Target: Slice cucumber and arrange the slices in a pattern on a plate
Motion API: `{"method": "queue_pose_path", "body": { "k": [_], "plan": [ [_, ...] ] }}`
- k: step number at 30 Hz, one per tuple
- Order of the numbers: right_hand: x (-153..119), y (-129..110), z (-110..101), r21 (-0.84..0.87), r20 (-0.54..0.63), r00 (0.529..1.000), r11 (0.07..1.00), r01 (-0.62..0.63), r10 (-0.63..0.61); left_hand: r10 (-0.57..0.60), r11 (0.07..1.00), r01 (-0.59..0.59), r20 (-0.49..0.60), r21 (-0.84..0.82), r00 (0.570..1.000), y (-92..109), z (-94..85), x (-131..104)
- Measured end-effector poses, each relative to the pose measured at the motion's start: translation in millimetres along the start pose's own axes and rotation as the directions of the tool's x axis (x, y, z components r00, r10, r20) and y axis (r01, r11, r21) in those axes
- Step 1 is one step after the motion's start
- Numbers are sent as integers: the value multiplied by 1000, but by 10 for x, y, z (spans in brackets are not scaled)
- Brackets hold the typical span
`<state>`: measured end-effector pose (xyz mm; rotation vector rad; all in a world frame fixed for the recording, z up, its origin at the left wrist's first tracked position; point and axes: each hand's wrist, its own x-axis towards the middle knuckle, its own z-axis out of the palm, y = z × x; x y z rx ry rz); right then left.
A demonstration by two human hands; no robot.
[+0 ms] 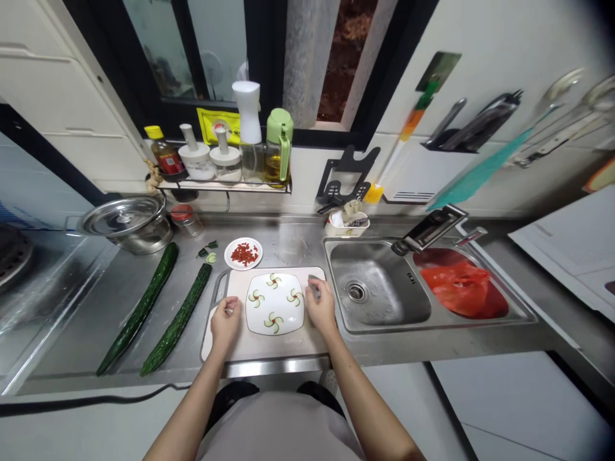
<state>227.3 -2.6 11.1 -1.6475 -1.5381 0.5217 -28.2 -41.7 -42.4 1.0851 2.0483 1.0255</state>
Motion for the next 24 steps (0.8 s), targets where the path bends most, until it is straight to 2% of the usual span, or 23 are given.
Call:
{"method": "queue_pose_path", "body": {
  "k": [4, 10, 13, 18, 21, 24],
  "plan": [
    [-290, 213, -85, -95, 199, 959, 978, -185, 201, 10, 1000, -13, 111, 24, 994, -73, -16, -135],
    [-547, 307, 37, -192, 307, 888, 936, -296, 343, 18, 999, -27, 190, 45, 982, -140, 40, -283],
    [-563, 323, 140, -127, 327, 841, 901, -414, 432, -5, 999, -6, 241, 47, 970, -169, 71, -280],
    [-545, 323, 251, 25, 419, 722, 787, -616, 551, -50, 999, 47, 319, 16, 947, -164, 106, -251],
    [-540, 302, 270, 71, 417, 717, 766, -638, 559, -64, 998, 57, 308, 33, 949, -124, 108, -262],
    [-551, 266, 255, 144, 418, 730, 753, -642, 541, -80, 992, 104, 293, -69, 953, -62, 85, -307]
  ]
}}
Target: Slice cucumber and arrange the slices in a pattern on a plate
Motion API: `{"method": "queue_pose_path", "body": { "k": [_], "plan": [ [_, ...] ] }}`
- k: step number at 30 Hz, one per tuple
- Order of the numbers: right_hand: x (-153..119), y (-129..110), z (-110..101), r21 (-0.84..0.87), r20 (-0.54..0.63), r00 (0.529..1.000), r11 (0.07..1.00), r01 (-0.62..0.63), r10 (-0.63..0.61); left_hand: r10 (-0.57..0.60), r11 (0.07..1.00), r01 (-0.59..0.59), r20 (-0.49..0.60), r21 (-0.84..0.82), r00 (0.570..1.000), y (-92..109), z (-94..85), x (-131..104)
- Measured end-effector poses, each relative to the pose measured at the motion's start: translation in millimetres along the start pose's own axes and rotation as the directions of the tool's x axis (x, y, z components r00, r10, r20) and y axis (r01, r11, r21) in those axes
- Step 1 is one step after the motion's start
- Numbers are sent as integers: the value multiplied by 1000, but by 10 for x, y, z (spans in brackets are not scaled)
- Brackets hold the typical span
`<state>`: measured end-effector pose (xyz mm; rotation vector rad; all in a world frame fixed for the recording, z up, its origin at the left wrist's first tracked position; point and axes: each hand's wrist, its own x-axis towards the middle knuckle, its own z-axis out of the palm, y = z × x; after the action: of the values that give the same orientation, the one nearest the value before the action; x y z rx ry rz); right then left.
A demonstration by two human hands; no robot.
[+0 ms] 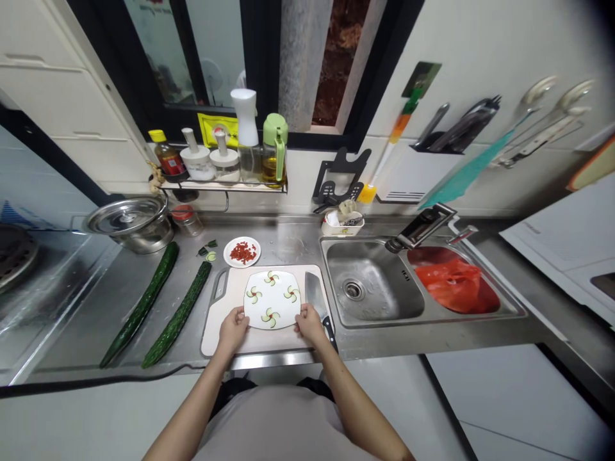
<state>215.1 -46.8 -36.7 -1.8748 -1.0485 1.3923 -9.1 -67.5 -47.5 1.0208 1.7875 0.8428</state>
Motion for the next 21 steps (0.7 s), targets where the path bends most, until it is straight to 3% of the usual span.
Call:
{"method": "queue_pose_path", "body": {
  "k": [5, 8, 13, 21],
  "plan": [
    [-147, -120, -70, 187, 54, 997, 981, 48, -59, 41, 939, -33, 15, -343, 999, 176, -85, -156],
    [-282, -258, -165, 250, 64, 992, 964, 87, -106, 24, 890, 21, 93, -455, 995, 314, -195, -260],
    [-533, -490, -329, 316, 114, 974, 937, 151, -196, 10, 838, 125, 244, -531, 970, 487, -377, -447],
    [-791, -678, -387, 367, 157, 965, 919, 143, -212, 70, 784, 106, 257, -612, 964, 620, -530, -645]
  ]
}}
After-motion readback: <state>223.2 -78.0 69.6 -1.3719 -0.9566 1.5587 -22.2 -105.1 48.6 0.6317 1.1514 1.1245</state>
